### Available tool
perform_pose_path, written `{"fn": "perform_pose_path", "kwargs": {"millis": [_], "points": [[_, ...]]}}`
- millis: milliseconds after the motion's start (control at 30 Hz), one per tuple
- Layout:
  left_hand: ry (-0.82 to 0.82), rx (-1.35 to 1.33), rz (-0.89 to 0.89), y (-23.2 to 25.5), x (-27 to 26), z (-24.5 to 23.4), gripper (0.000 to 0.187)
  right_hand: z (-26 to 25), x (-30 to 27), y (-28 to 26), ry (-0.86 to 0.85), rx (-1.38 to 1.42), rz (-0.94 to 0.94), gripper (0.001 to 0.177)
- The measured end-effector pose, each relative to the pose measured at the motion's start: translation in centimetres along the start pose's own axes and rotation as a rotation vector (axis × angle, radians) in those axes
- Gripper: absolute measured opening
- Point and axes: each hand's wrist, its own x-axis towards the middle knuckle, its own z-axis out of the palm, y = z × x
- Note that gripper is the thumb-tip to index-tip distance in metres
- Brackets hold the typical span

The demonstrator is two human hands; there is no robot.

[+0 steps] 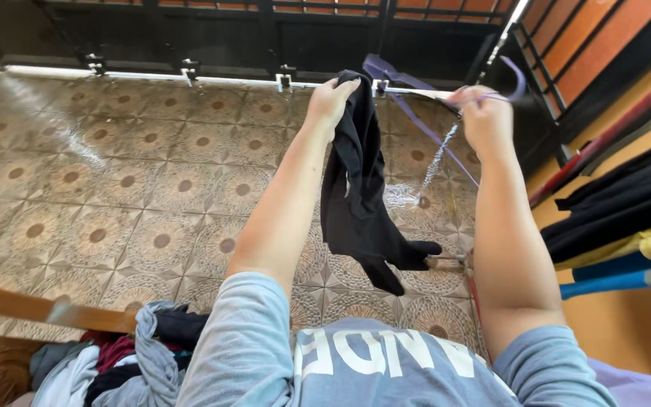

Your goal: Hanging various items of clothing onto a drying rack using plastic hangers.

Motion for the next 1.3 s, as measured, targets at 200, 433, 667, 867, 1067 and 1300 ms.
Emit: {"fn": "perform_pose_path", "kwargs": {"millis": [200,433,667,867,1067,1300], "points": [[-0.167,-0.014,-0.052,-6.0,5.5,5.4,0.038,-1.6,-0.7,0.1,0.535,1.027,0.156,0.045],[-0.191,-0.146,-0.028,-2.3,4.5,7.4,0.041,5.1,-5.7,9.3,0.359,0.360,0.049,0.026],[-0.229,0.225,0.187,0.4,4.6,1.8,0.020,0.5,-4.2,4.2,-0.308,-0.220,0.214,0.042],[-0.238,0.364,0.582,0.5,3.2,0.4,0.020,4.6,-0.7,7.1,-0.589,-0.722,0.261,0.050],[-0.578,1.007,0.403,0.7,-1.8,-3.7,0.045,0.3,3.0,2.1,-0.333,-0.574,0.099,0.035],[-0.361,1.184,0.424,-4.6,0.0,1.5,0.043,2.6,2.9,-1.9,-0.312,-0.424,-0.010,0.040]]}}
